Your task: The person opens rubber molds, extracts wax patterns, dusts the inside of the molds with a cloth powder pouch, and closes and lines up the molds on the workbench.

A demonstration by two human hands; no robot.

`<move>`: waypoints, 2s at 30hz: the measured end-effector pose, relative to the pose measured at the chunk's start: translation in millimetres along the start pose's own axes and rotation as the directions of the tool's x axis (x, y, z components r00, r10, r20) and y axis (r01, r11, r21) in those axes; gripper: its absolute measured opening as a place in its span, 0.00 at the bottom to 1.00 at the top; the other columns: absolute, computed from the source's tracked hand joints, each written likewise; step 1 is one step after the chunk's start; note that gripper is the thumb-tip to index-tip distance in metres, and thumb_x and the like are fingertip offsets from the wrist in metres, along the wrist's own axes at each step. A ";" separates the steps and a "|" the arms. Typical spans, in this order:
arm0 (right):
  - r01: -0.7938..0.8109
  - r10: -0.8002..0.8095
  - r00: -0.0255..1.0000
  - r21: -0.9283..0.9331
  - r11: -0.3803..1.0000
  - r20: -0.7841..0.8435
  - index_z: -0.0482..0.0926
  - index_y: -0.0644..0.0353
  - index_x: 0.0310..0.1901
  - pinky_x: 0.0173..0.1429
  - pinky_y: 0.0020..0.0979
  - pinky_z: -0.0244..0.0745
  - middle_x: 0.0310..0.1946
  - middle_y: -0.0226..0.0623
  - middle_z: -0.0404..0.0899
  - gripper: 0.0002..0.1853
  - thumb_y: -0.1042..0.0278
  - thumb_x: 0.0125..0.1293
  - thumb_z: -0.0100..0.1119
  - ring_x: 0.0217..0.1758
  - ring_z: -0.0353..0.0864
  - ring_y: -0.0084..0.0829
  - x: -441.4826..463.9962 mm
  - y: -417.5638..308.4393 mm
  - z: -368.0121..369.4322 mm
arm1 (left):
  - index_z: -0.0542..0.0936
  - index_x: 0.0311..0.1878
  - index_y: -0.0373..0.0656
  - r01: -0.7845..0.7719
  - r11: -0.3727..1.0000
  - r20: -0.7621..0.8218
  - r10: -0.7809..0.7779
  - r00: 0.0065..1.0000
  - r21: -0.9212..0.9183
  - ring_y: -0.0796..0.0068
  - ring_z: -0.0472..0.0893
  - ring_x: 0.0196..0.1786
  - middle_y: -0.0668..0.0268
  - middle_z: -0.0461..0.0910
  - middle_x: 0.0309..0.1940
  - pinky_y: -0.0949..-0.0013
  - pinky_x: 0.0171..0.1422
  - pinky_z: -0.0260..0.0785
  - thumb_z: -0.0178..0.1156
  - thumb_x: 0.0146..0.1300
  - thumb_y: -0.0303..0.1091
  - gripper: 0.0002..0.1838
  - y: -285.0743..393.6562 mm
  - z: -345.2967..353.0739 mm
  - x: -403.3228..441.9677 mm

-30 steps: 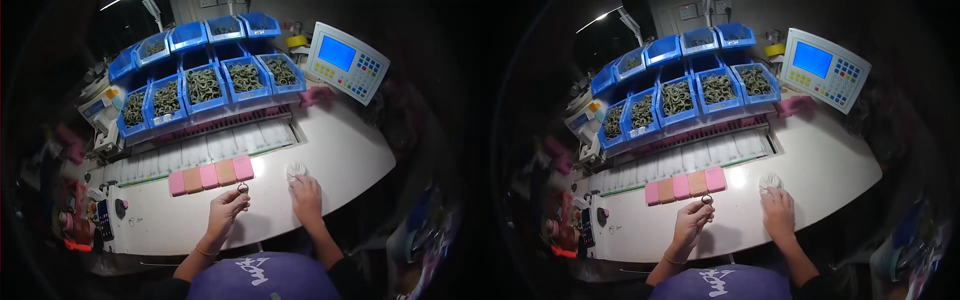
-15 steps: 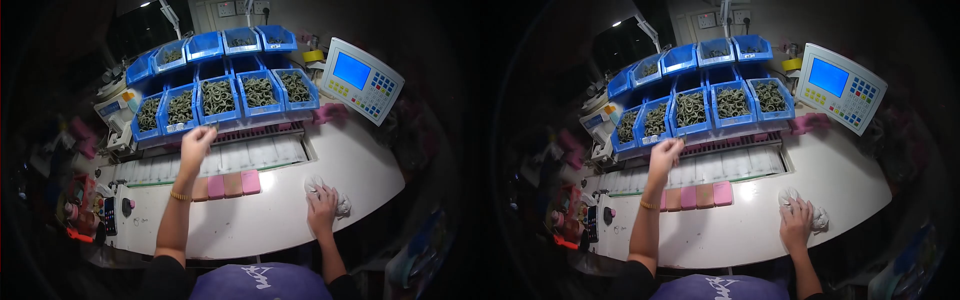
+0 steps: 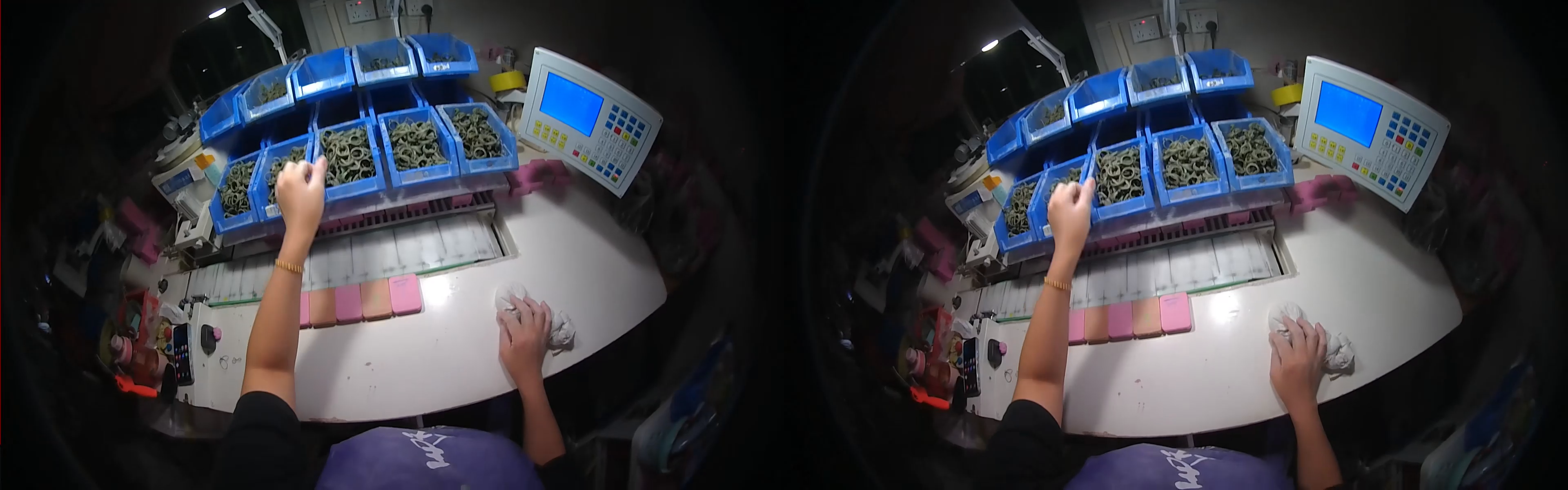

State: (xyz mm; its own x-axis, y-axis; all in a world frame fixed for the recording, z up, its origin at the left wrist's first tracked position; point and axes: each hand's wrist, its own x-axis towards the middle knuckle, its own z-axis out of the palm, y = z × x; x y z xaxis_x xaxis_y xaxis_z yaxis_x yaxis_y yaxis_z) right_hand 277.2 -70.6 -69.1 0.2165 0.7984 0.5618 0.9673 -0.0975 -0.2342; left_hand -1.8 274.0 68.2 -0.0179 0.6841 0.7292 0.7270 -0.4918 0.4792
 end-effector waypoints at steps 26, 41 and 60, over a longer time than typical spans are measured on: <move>-0.452 0.184 0.892 0.794 0.407 0.413 0.79 0.62 0.63 0.45 0.35 0.80 0.39 0.45 0.85 0.21 0.65 0.70 0.64 0.37 0.85 0.31 -9.9 -86.2 12.4 | 0.71 0.68 0.44 -0.261 0.787 0.470 0.560 0.682 -0.559 0.49 0.73 0.58 0.54 0.71 0.60 0.53 0.62 0.69 0.79 0.42 0.32 0.45 86.8 -36.4 -273.6; -0.527 0.003 0.840 0.816 0.238 0.542 0.78 0.69 0.62 0.59 0.30 0.73 0.51 0.45 0.81 0.22 0.60 0.76 0.51 0.53 0.78 0.30 -19.3 -101.2 12.1 | 0.76 0.62 0.41 0.330 0.768 0.620 0.108 0.777 -0.548 0.66 0.80 0.42 0.58 0.73 0.51 0.66 0.45 0.78 0.74 0.50 0.28 0.32 93.8 -65.6 -292.2; -0.379 0.107 0.915 0.743 0.552 0.388 0.74 0.63 0.69 0.42 0.20 0.73 0.58 0.34 0.75 0.24 0.75 0.72 0.56 0.42 0.75 0.18 -18.6 -90.0 23.2 | 0.71 0.64 0.36 0.744 0.502 0.814 -0.125 0.568 -0.442 0.77 0.83 0.40 0.60 0.80 0.44 0.74 0.43 0.79 0.64 0.62 0.21 0.26 52.0 -102.7 -252.2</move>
State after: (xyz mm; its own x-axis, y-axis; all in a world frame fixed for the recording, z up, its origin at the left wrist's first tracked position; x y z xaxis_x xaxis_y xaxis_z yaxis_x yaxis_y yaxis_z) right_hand 183.1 -63.0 -76.9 0.2509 0.9509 0.1814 0.3536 0.0845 -0.9316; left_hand -30.0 20.6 -40.6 0.4572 0.8883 -0.0432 0.0480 0.0239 0.9986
